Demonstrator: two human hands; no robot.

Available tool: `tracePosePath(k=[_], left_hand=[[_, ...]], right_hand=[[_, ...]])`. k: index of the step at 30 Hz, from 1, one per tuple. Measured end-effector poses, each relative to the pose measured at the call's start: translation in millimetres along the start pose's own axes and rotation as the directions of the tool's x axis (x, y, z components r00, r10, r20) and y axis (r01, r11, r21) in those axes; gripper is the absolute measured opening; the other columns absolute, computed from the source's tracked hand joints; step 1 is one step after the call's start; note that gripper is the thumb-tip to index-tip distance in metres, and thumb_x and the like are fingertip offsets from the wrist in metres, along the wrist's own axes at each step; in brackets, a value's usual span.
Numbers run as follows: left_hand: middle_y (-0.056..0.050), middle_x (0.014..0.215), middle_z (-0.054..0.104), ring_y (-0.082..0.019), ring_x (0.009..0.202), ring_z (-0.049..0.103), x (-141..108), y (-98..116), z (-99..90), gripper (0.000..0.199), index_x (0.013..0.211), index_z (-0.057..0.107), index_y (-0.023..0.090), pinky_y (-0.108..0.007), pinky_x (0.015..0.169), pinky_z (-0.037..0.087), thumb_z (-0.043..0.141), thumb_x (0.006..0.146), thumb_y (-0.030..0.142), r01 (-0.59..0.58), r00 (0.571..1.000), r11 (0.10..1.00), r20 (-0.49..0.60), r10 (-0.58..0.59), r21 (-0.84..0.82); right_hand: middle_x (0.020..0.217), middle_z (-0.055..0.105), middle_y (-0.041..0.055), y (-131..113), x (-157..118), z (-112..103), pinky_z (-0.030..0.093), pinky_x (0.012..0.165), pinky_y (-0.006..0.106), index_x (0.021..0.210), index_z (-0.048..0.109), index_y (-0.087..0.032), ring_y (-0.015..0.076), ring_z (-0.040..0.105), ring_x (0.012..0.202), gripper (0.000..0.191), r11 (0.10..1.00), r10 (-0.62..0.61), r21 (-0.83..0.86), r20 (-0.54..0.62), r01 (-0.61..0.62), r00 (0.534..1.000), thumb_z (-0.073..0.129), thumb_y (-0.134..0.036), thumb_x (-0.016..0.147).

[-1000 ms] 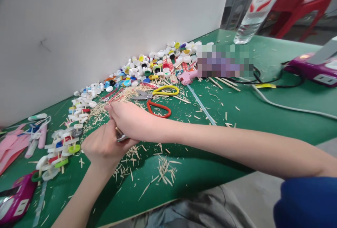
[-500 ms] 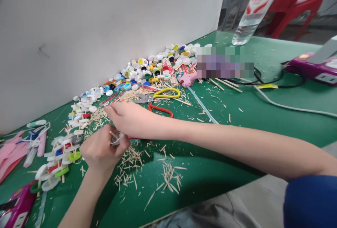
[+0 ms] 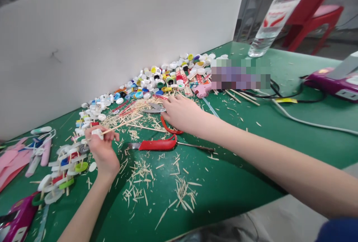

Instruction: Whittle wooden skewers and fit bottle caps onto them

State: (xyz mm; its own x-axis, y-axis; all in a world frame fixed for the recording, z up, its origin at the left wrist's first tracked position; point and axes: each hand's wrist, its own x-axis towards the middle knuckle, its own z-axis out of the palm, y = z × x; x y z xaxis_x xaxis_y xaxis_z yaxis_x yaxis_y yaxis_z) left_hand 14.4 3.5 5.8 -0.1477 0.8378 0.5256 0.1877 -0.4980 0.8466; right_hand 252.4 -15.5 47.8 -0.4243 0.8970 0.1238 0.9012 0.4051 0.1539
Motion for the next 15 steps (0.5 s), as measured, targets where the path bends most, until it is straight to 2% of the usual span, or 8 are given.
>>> tracePosePath(k=[2, 4, 6, 9, 13, 15], left_hand=[[0.003, 0.072, 0.038, -0.007, 0.06, 0.042, 0.6, -2.2, 2.1, 0.024, 0.086, 0.041, 0.021, -0.021, 0.059, 0.042, 0.035, 0.091, 0.044, 0.019, 1.0, 0.999, -0.012, -0.019, 0.032], [0.0, 0.08, 0.046, -0.007, 0.067, 0.044, -0.3, -4.5, 2.8, 0.031, 0.091, 0.047, 0.02, -0.022, 0.065, 0.042, 0.038, 0.091, 0.05, 0.024, 1.0, 0.993, 0.014, -0.026, 0.111], [-0.003, 0.095, 0.054, -0.009, 0.078, 0.049, -1.7, -5.3, 2.6, 0.036, 0.1, 0.053, 0.021, -0.023, 0.073, 0.042, 0.042, 0.09, 0.053, 0.022, 0.998, 0.982, 0.059, -0.033, 0.186], [-0.005, 0.112, 0.057, -0.012, 0.094, 0.053, -2.5, -3.8, 2.4, 0.038, 0.108, 0.056, 0.023, -0.025, 0.083, 0.043, 0.047, 0.088, 0.054, 0.02, 0.992, 0.971, 0.119, -0.05, 0.237], [-0.007, 0.116, 0.056, -0.012, 0.093, 0.056, -1.6, -3.5, 3.7, 0.043, 0.114, 0.057, 0.024, -0.025, 0.079, 0.047, 0.052, 0.085, 0.055, 0.086, 0.973, 0.969, 0.19, -0.132, 0.231], [-0.007, 0.114, 0.057, -0.012, 0.091, 0.056, -1.5, -4.9, 4.7, 0.046, 0.117, 0.055, 0.024, -0.025, 0.077, 0.048, 0.055, 0.083, 0.055, 0.111, 0.964, 0.967, 0.21, -0.161, 0.23]], right_hand=[[0.108, 0.056, 0.0174, 12.6, -7.8, 13.4, 0.036, 0.093, 0.043, 0.105, 0.066, -0.01, 0.0241, 0.046, 0.104, 0.037, 0.997, 0.04, -0.072, 0.054, -0.036, 0.998, 0.033, -0.024, 0.095], [0.106, 0.057, 0.0173, 19.5, -11.8, 22.4, 0.036, 0.095, 0.046, 0.105, 0.066, -0.009, 0.0265, 0.046, 0.107, 0.04, 0.996, 0.075, -0.052, 0.076, -0.071, 0.994, 0.033, -0.028, 0.097], [0.107, 0.056, 0.0175, 21.0, -12.3, 26.5, 0.037, 0.096, 0.045, 0.108, 0.065, -0.007, 0.0276, 0.046, 0.108, 0.041, 0.993, 0.118, -0.019, 0.068, -0.117, 0.991, 0.035, -0.033, 0.097], [0.111, 0.055, 0.0186, 18.9, -10.1, 28.1, 0.037, 0.097, 0.044, 0.113, 0.062, -0.005, 0.0286, 0.046, 0.11, 0.045, 0.981, 0.191, 0.004, 0.034, -0.192, 0.981, 0.039, -0.04, 0.096], [0.117, 0.053, 0.0193, 16.6, -9.3, 31.7, 0.038, 0.097, 0.044, 0.122, 0.059, -0.005, 0.0304, 0.046, 0.112, 0.058, 0.954, 0.287, 0.081, 0.032, -0.288, 0.957, 0.042, -0.053, 0.093], [0.122, 0.051, 0.0194, 16.5, -9.2, 34.9, 0.038, 0.099, 0.043, 0.126, 0.057, -0.005, 0.0306, 0.046, 0.114, 0.062, 0.952, 0.288, 0.099, 0.041, -0.291, 0.957, 0.046, -0.054, 0.091]])
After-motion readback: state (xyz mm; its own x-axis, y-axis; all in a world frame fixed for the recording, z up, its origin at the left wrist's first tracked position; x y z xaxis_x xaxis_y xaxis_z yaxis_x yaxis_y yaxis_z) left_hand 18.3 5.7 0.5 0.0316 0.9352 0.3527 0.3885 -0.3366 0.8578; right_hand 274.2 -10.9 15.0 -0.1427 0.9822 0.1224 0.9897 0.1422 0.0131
